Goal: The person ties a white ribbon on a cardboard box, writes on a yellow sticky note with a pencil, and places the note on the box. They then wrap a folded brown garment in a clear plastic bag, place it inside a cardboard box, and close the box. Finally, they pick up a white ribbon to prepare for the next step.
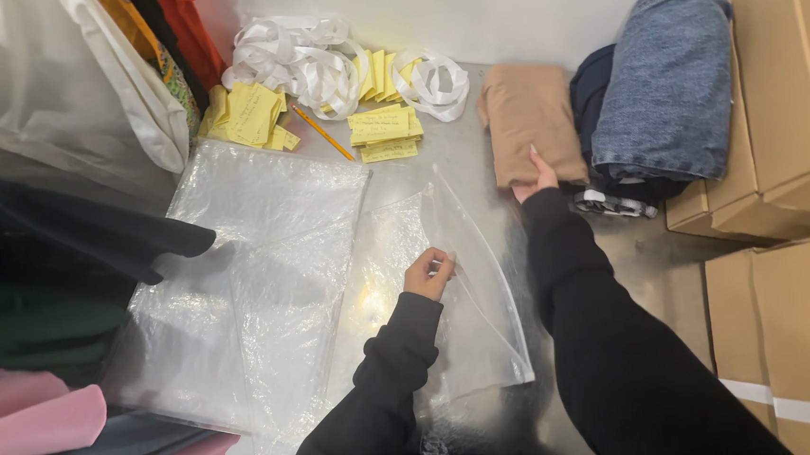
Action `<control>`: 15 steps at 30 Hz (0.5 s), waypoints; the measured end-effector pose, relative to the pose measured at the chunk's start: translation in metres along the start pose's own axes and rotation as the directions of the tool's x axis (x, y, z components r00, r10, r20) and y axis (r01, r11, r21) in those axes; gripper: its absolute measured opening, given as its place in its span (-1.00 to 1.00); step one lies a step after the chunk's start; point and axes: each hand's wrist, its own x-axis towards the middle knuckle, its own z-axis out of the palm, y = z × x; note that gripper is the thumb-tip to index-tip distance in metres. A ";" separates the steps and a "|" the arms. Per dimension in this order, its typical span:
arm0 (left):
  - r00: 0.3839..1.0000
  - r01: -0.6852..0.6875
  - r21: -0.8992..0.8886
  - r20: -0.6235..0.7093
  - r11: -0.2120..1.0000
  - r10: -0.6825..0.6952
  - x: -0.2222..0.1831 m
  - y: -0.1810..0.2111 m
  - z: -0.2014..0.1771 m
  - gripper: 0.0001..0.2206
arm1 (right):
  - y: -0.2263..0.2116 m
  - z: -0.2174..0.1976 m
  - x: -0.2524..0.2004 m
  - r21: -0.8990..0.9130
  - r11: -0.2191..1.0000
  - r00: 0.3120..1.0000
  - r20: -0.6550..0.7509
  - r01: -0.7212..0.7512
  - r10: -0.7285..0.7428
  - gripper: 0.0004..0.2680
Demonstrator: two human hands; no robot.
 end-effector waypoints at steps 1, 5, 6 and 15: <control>1.000 -0.001 -0.001 0.008 1.000 0.001 -0.001 -0.002 0.003 -0.90 | -0.001 -0.006 -0.024 0.003 1.000 1.000 -0.003 0.006 -0.006 -0.40; 0.998 0.004 0.068 0.060 0.998 -0.008 0.003 -0.043 0.028 -0.88 | -0.002 -0.060 -0.103 -0.043 0.999 0.998 -0.067 -0.002 0.000 -0.44; 0.998 0.007 0.088 0.069 0.996 -0.013 0.007 -0.060 0.038 -0.86 | -0.001 -0.078 -0.118 -0.047 0.998 0.994 -0.107 -0.033 0.028 -0.41; 0.992 -0.030 0.363 0.128 0.931 -0.018 0.037 -0.132 0.092 -0.76 | -0.009 -0.181 -0.204 -0.039 0.995 0.978 -0.192 -0.091 0.082 -0.47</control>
